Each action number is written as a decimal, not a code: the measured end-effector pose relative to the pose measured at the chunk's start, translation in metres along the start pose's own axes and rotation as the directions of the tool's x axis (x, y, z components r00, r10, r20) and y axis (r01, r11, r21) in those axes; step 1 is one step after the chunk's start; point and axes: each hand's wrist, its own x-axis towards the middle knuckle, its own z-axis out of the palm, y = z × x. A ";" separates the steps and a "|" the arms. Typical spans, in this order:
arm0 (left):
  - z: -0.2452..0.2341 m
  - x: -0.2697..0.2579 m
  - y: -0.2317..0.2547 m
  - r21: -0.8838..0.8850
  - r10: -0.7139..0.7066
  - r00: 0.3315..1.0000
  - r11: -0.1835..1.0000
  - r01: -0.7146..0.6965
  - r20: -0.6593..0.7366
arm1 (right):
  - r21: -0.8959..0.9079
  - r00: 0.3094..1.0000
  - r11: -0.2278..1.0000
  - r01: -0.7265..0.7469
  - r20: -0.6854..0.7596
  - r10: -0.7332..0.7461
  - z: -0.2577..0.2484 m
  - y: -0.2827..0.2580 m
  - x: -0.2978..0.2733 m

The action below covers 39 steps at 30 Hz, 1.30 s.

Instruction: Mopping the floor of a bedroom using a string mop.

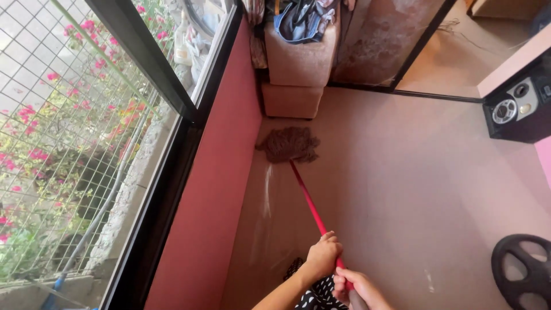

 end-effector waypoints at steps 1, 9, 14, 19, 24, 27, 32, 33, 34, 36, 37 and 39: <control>0.004 -0.002 -0.006 0.007 0.007 1.000 1.000 -0.007 0.004 | 0.008 1.000 1.000 0.007 0.002 -0.007 0.006 0.004 -0.002; 0.039 -0.028 -0.013 -0.005 -0.006 0.988 1.000 0.005 -0.156 | 0.088 0.994 0.996 -0.031 0.103 0.022 -0.015 0.045 0.003; 0.087 -0.036 0.032 -0.001 0.095 0.971 0.995 -0.097 -0.222 | 0.232 0.995 0.972 -0.046 0.102 0.022 -0.054 0.054 -0.064; 0.157 -0.073 0.104 -0.043 0.159 0.970 0.985 -0.170 -0.184 | 0.358 0.997 0.933 -0.041 0.072 0.016 -0.121 0.100 -0.137; 0.187 -0.149 0.165 -0.153 0.246 0.962 0.953 -0.263 -0.118 | 0.385 0.999 0.923 0.023 0.016 -0.032 -0.144 0.166 -0.208; 0.201 -0.182 0.184 -0.132 0.277 0.960 0.951 -0.279 -0.033 | 0.419 0.999 0.906 0.053 -0.024 -0.047 -0.180 0.217 -0.202; 0.201 -0.195 0.193 -0.105 0.288 0.957 0.953 -0.282 0.037 | 0.405 0.999 0.914 0.006 0.032 -0.021 -0.205 0.238 -0.185; 0.203 -0.192 0.190 -0.094 0.306 0.952 0.949 -0.301 0.034 | 0.386 0.997 0.922 -0.015 0.070 -0.014 -0.208 0.238 -0.178; 0.197 -0.191 0.191 -0.093 0.306 0.951 0.949 -0.302 0.033 | 0.385 0.997 0.923 -0.014 0.071 -0.014 -0.203 0.235 -0.179; 0.187 -0.188 0.192 -0.124 0.261 0.963 0.960 -0.251 0.067 | 0.351 1.000 0.936 -0.007 0.027 -0.003 -0.194 0.227 -0.180; 0.184 -0.181 0.189 -0.124 0.258 0.964 0.961 -0.248 0.071 | 0.353 1.000 0.935 -0.011 0.028 0.001 -0.190 0.221 -0.176; 0.176 -0.167 0.180 -0.108 0.237 0.966 0.968 -0.225 0.106 | 0.257 0.998 0.964 0.067 -0.024 -0.063 -0.178 0.209 -0.167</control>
